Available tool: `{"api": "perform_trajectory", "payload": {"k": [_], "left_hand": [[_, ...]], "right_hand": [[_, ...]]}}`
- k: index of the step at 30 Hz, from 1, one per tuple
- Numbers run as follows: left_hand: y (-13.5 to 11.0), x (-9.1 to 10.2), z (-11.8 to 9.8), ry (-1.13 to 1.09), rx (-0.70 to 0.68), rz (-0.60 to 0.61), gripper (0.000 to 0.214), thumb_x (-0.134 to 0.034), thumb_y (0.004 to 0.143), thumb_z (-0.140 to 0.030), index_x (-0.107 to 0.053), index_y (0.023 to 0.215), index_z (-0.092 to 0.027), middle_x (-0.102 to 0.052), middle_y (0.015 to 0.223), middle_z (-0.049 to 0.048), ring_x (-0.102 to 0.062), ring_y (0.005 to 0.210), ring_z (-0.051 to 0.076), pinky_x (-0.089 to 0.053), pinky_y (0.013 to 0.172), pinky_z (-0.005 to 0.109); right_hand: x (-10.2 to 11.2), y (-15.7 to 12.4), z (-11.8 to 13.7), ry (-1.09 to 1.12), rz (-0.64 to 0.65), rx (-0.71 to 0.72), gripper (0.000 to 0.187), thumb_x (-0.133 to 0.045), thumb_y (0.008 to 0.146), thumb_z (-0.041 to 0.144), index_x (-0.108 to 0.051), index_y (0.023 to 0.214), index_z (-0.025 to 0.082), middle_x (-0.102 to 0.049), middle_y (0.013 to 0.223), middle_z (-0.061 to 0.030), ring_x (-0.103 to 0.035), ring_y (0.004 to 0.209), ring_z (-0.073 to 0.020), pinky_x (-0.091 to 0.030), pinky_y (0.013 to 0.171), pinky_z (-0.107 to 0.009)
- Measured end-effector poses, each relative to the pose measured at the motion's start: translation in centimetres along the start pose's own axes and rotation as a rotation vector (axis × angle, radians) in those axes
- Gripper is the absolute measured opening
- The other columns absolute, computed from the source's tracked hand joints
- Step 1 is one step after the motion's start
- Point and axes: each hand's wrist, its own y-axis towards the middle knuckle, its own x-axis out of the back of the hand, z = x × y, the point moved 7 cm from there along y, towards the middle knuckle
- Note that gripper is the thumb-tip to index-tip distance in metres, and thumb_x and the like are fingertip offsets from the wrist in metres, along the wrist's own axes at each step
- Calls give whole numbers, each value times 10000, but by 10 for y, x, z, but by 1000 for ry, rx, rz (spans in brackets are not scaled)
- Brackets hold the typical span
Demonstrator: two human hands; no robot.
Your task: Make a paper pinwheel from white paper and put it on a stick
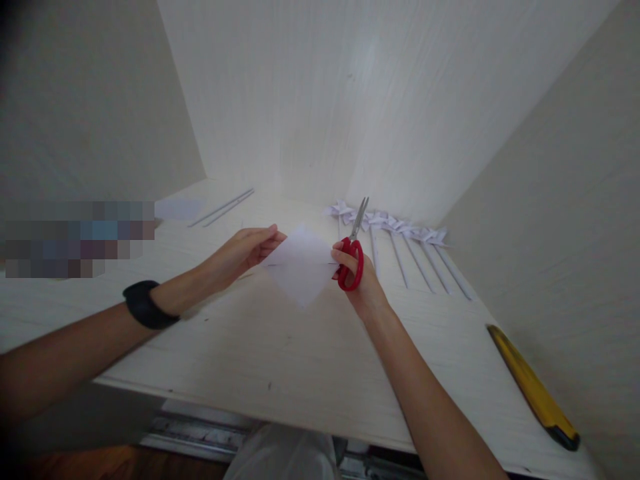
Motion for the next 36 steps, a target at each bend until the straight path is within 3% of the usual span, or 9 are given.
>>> {"api": "perform_trajectory", "payload": {"k": [7,13,16,20,24,28,32,36], "left_hand": [[-6,-4,-12,191,-97,-10,239,-619,755,-342,-688,849,-134,-694,865,66,-613,788,155,-451,730,272],[-9,6,-21,288,-238,-184,220,-610,740,-279,-655,914,-152,-644,1012,65,-565,917,166,-440,779,275],[-11,-1,-22,314,-249,-140,235,-611,748,-292,-631,935,-151,-625,1023,61,-553,846,144,-425,686,245],[-12,-13,-9,277,-79,-38,323,-648,741,-354,-593,971,-135,-604,975,63,-524,715,113,-371,544,222],[-11,-18,2,219,-41,70,400,-692,712,-383,-580,1023,-158,-597,904,40,-502,647,94,-337,496,206],[-9,-19,8,168,-23,151,293,-706,701,-326,-611,941,-186,-549,720,-16,-452,557,65,-261,463,183],[-7,-16,4,190,-51,161,153,-678,711,-289,-613,796,-180,-516,613,-30,-426,516,68,-239,448,187],[-3,-7,-8,217,-124,100,105,-657,712,-246,-612,766,-167,-549,622,-21,-446,527,72,-295,466,190]], "right_hand": [[1,1,0,-99,20,35,172,-722,650,249,-595,756,203,-517,662,54,-466,562,-70,-343,471,-193],[2,-3,7,-221,-58,112,163,-704,672,262,-602,785,204,-498,669,51,-425,554,-72,-305,486,-207],[-2,-6,10,-251,-52,139,164,-703,668,274,-598,774,206,-494,656,52,-419,554,-80,-293,490,-218],[-7,-9,10,-247,-32,132,167,-709,666,273,-598,771,205,-503,677,47,-421,568,-82,-282,493,-221],[-11,-11,12,-244,3,141,149,-707,675,262,-603,771,214,-500,677,47,-418,576,-84,-284,499,-220],[-15,-11,11,-252,45,140,137,-714,683,269,-615,763,219,-498,680,45,-417,586,-82,-282,500,-217],[-13,-9,12,-317,5,158,198,-712,686,367,-617,781,221,-533,712,34,-452,600,-95,-315,512,-225],[-2,0,11,-551,-75,214,283,-698,680,429,-598,820,205,-563,739,15,-489,629,-116,-358,555,-244]]}}
